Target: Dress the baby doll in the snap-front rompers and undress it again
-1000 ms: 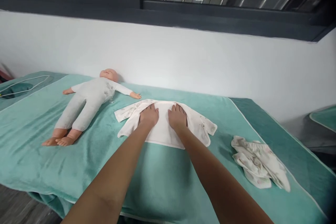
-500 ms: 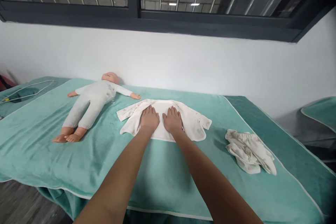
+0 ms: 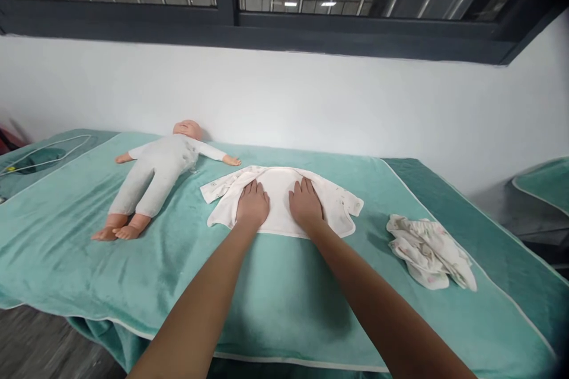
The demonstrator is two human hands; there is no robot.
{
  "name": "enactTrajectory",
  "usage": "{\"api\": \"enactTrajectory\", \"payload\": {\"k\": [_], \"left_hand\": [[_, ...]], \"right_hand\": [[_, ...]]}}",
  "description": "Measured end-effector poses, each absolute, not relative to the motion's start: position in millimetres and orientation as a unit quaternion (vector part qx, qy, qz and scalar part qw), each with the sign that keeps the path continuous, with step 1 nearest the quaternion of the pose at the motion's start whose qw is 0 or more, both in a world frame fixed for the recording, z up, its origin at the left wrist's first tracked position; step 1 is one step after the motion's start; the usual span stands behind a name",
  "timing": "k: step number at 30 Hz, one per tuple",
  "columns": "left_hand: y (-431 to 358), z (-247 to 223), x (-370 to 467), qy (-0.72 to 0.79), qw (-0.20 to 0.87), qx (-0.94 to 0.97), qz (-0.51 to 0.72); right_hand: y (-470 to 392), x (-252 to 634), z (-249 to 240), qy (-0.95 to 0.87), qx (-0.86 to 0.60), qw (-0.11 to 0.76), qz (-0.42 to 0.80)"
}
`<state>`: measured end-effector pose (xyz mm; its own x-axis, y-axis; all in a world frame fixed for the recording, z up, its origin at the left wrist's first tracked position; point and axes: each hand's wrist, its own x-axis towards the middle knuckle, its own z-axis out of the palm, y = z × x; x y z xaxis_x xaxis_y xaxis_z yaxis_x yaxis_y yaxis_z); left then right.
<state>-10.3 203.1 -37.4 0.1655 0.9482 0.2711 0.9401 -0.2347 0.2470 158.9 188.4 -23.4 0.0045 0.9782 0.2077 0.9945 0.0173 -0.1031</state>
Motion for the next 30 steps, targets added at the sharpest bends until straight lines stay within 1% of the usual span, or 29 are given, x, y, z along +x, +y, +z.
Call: {"api": "enactTrajectory", "payload": {"k": [5, 12, 19, 30], "left_hand": [[204, -37, -11, 0.615, 0.011, 0.762, 0.204], [206, -38, -14, 0.602, 0.024, 0.766, 0.224], [207, -34, -15, 0.606, 0.039, 0.762, 0.226], [196, -29, -19, 0.584, 0.062, 0.751, 0.301]], "right_hand": [[196, 140, -19, -0.747, -0.655, 0.109, -0.025], [232, 106, -26, -0.720, -0.686, 0.111, 0.011], [245, 125, -33, -0.707, -0.700, 0.102, 0.017], [224, 148, -37, -0.699, -0.707, 0.106, -0.006]]}}
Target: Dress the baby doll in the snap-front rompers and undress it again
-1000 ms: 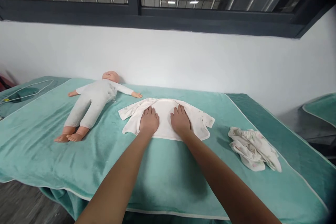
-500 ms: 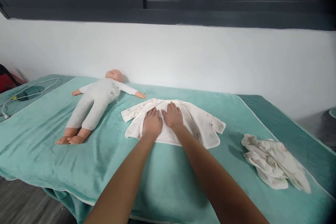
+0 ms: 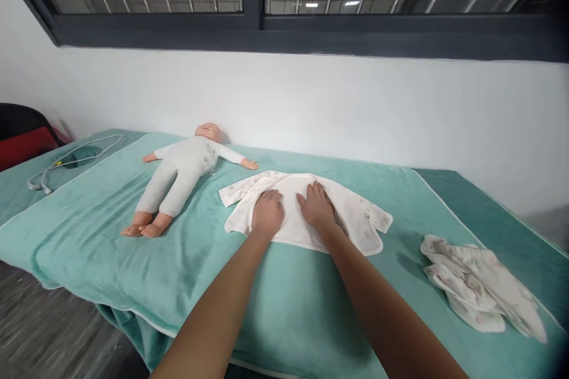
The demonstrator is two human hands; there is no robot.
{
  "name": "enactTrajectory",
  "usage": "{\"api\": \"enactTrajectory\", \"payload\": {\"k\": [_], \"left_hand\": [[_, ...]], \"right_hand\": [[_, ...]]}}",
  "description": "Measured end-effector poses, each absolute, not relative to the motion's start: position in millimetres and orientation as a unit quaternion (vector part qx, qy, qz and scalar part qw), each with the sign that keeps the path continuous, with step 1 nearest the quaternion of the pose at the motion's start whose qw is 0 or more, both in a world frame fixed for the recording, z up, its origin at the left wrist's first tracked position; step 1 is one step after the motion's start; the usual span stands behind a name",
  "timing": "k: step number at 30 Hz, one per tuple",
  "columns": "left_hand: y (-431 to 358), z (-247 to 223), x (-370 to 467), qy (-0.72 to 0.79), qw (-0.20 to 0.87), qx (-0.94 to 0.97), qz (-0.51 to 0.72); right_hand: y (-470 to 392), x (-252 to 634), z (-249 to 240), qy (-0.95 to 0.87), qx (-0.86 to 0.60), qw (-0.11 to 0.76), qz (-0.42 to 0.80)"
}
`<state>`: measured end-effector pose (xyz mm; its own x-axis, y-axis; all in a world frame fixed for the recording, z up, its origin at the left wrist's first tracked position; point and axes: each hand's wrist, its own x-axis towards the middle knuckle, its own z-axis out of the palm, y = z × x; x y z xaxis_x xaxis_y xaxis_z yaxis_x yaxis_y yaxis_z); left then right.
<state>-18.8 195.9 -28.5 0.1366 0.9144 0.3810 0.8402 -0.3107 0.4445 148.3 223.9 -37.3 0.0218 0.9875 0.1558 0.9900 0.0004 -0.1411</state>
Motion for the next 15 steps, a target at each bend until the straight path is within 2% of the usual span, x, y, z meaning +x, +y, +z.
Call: {"api": "enactTrajectory", "payload": {"k": [6, 11, 15], "left_hand": [[178, -20, -58, 0.636, 0.027, 0.679, 0.364], [170, -32, -120, 0.783, -0.011, 0.552, 0.285], [171, -41, -141, 0.776, -0.039, 0.578, 0.249]], "right_hand": [[222, 147, -34, -0.697, -0.709, 0.105, -0.013], [217, 144, -29, -0.720, -0.686, 0.104, -0.025], [214, 141, -27, -0.739, -0.665, 0.101, -0.025]]}}
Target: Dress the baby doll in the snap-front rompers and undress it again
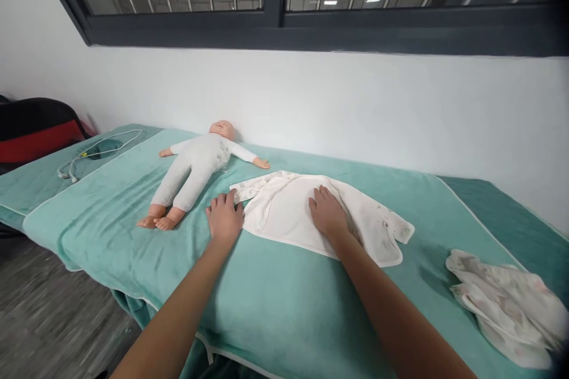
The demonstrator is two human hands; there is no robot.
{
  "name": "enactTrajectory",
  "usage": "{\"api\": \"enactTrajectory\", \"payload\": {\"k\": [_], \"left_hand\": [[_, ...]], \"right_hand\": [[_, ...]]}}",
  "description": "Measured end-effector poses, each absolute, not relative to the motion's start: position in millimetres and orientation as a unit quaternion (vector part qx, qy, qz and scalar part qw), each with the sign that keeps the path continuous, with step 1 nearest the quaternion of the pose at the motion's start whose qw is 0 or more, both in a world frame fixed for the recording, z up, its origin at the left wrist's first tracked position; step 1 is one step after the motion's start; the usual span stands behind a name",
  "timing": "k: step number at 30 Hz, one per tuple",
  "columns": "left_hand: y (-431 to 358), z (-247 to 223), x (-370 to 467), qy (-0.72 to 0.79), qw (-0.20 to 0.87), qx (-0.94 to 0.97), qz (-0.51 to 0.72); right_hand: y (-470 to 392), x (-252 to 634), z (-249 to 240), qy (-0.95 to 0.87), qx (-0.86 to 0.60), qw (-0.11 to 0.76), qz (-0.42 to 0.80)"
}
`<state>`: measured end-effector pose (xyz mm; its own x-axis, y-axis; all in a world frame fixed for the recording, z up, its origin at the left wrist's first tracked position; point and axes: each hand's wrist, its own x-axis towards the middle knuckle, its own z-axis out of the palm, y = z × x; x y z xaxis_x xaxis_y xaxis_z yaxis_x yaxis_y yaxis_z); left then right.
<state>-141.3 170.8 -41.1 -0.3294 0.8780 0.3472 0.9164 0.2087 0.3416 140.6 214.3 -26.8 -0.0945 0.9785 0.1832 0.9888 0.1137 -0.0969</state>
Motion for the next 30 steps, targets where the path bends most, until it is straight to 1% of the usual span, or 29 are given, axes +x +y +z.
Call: {"api": "enactTrajectory", "payload": {"k": [2, 4, 8, 10, 15, 17, 19, 23, 25, 30], "left_hand": [[177, -43, -145, -0.762, 0.028, -0.599, -0.245], [189, -43, -148, -0.741, 0.005, -0.616, -0.268], [218, -45, -159, -0.700, -0.025, -0.597, -0.390], [229, -47, -163, -0.699, -0.016, -0.571, -0.430], [237, -53, -164, -0.698, 0.040, -0.541, -0.467], [236, -53, -161, -0.708, 0.055, -0.526, -0.469], [234, -52, -156, -0.703, 0.047, -0.540, -0.461], [232, -47, -145, -0.649, 0.001, -0.654, -0.390], [232, -46, -141, -0.640, -0.007, -0.678, -0.360], [232, -48, -141, -0.676, 0.001, -0.645, -0.357]], "right_hand": [[215, 140, -27, -0.732, -0.673, 0.098, -0.026], [215, 139, -28, -0.716, -0.691, 0.096, -0.030], [217, 140, -31, -0.703, -0.702, 0.103, -0.040], [219, 142, -32, -0.706, -0.699, 0.109, -0.036], [222, 144, -34, -0.703, -0.701, 0.118, -0.018], [223, 144, -33, -0.704, -0.700, 0.121, -0.024], [223, 143, -33, -0.708, -0.696, 0.121, -0.028], [222, 142, -33, -0.737, -0.668, 0.104, -0.028], [221, 142, -33, -0.759, -0.644, 0.092, -0.029], [216, 138, -32, -0.783, -0.618, 0.065, -0.023]]}}
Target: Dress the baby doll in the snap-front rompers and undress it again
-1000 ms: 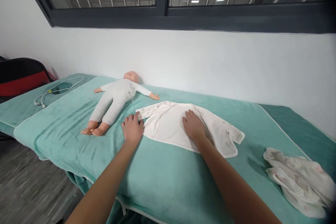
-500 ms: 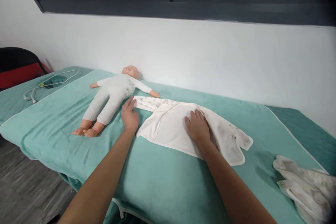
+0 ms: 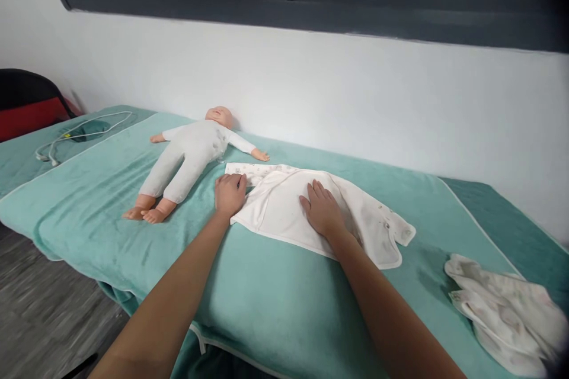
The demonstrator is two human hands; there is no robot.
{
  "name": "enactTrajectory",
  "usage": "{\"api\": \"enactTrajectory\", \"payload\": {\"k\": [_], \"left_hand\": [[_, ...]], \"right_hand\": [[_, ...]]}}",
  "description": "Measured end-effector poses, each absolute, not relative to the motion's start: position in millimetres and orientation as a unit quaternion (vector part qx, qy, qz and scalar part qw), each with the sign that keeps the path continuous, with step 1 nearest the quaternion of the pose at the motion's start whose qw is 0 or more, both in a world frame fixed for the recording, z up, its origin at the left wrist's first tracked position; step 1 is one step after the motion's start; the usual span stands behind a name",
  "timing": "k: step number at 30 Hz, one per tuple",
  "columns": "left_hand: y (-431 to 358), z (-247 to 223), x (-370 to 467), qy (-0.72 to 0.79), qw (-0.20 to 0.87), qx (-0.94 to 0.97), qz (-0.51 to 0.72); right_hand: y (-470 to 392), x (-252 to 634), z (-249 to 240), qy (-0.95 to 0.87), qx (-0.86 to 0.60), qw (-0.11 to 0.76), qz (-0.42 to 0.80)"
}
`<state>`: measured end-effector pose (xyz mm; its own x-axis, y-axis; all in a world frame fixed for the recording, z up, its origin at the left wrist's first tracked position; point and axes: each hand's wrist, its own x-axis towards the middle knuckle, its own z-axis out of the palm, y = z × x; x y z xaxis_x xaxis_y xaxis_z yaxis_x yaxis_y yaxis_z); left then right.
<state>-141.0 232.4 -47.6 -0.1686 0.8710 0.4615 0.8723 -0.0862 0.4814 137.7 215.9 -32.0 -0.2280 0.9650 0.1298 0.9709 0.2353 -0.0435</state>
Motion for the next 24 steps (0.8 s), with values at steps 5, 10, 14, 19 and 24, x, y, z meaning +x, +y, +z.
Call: {"api": "enactTrajectory", "payload": {"k": [5, 10, 14, 19, 24], "left_hand": [[234, -49, -142, -0.682, -0.003, -0.628, -0.374], [234, -49, -143, -0.675, -0.028, -0.610, -0.414], [232, -48, -145, -0.671, -0.065, -0.569, -0.470], [227, -45, -148, -0.658, -0.124, -0.511, -0.539], [222, -43, -147, -0.635, -0.176, -0.497, -0.565]], "right_hand": [[202, 121, -30, -0.791, -0.607, 0.070, -0.028], [182, 95, -30, -0.810, -0.581, 0.080, -0.018], [168, 83, -31, -0.831, -0.550, 0.083, -0.002], [155, 72, -27, -0.849, -0.519, 0.098, 0.021], [129, 53, -22, -0.875, -0.464, 0.126, 0.057]]}}
